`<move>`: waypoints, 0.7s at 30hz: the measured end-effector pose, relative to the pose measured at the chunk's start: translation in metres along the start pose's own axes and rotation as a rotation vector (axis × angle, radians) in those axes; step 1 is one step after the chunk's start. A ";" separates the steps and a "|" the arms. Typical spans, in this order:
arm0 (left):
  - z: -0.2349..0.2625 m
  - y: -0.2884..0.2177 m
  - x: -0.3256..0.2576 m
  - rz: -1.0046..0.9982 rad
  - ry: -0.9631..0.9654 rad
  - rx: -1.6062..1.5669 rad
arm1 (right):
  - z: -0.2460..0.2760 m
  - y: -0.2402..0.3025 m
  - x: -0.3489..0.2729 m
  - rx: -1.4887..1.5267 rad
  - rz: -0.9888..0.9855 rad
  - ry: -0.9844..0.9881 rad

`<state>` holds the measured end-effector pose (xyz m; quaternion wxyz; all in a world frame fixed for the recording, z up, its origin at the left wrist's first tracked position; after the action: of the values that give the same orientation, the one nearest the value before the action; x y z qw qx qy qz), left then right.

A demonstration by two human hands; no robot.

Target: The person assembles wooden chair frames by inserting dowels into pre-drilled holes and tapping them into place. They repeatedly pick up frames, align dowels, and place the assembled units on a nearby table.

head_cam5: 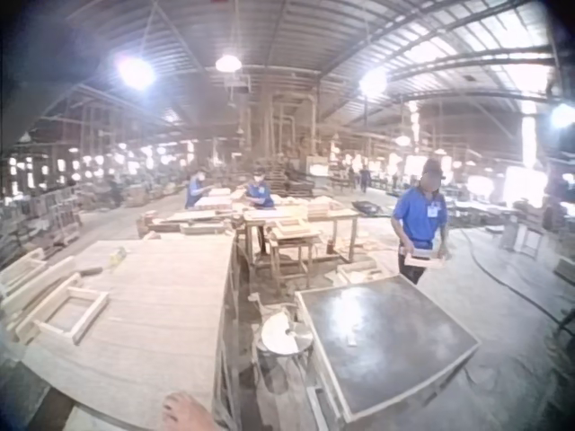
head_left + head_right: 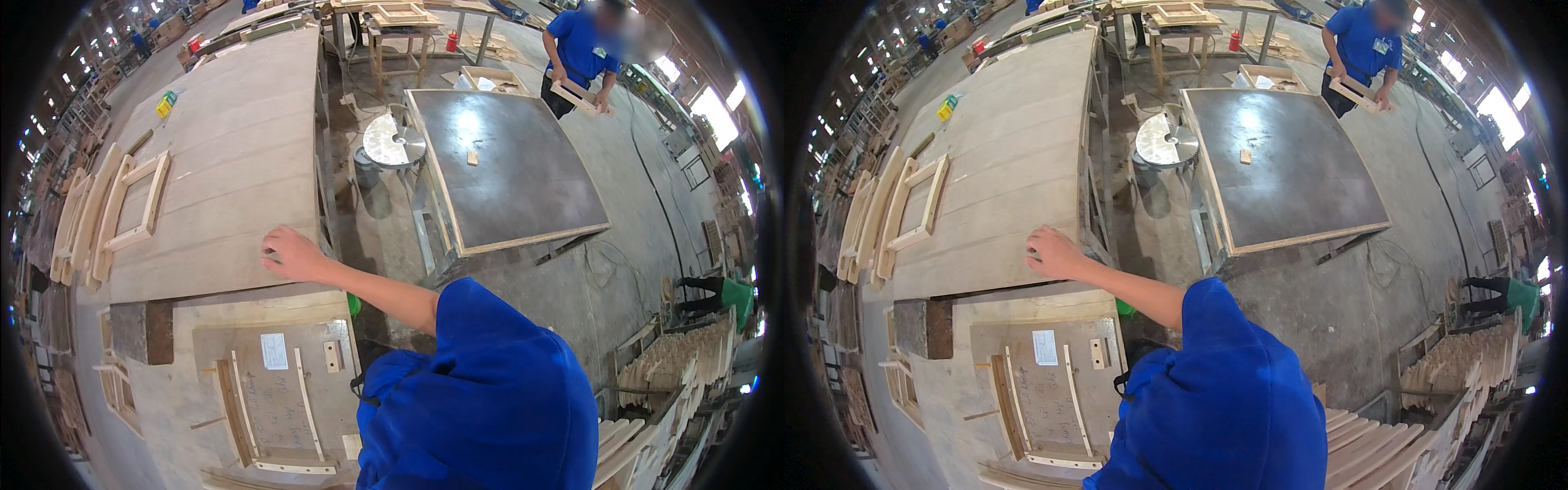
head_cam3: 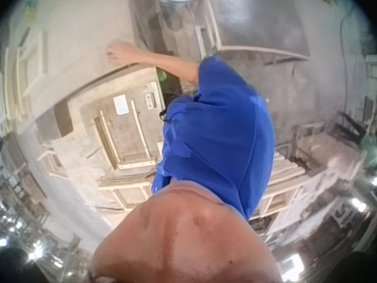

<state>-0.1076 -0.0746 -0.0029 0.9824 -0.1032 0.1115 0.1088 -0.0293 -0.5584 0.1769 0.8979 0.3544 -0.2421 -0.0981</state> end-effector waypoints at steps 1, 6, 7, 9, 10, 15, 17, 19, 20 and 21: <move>0.000 0.001 0.000 -0.001 -0.007 0.000 | 0.001 0.001 0.000 0.016 -0.014 0.010; 0.002 0.004 0.002 0.004 -0.044 0.000 | 0.003 0.001 0.000 0.036 -0.010 0.003; 0.002 0.006 0.003 0.007 -0.054 0.000 | 0.002 -0.001 0.001 0.029 -0.012 -0.003; 0.004 0.008 0.005 0.011 -0.076 -0.001 | 0.001 -0.002 0.001 0.025 -0.007 -0.011; 0.004 0.010 0.006 0.013 -0.088 -0.005 | 0.000 -0.003 0.001 0.028 0.000 -0.015; 0.008 0.026 0.012 0.027 -0.168 -0.013 | -0.001 -0.001 0.000 0.034 -0.027 -0.010; 0.009 0.034 0.014 0.026 -0.208 -0.018 | 0.000 0.000 0.001 0.047 -0.026 -0.003; 0.008 0.042 0.020 0.022 -0.260 -0.037 | 0.000 0.001 0.001 0.038 -0.040 0.004; 0.010 0.049 0.024 0.019 -0.289 -0.047 | -0.001 0.002 0.001 0.035 -0.045 0.009; 0.012 0.058 0.028 0.008 -0.345 -0.059 | -0.002 0.002 0.002 0.039 -0.042 0.008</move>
<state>-0.0928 -0.0116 -0.0089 0.9831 -0.1113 -0.0616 0.1318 -0.0262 -0.5563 0.1779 0.8895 0.3773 -0.2330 -0.1105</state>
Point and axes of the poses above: each hand's wrist, its own x-axis towards the middle knuckle, its own z-axis out of the back of the hand, y = z × x, the point moved 2 cm from there along x, towards the middle knuckle, and after that the axes turned 14 degrees about y, right-handed, at the moved point
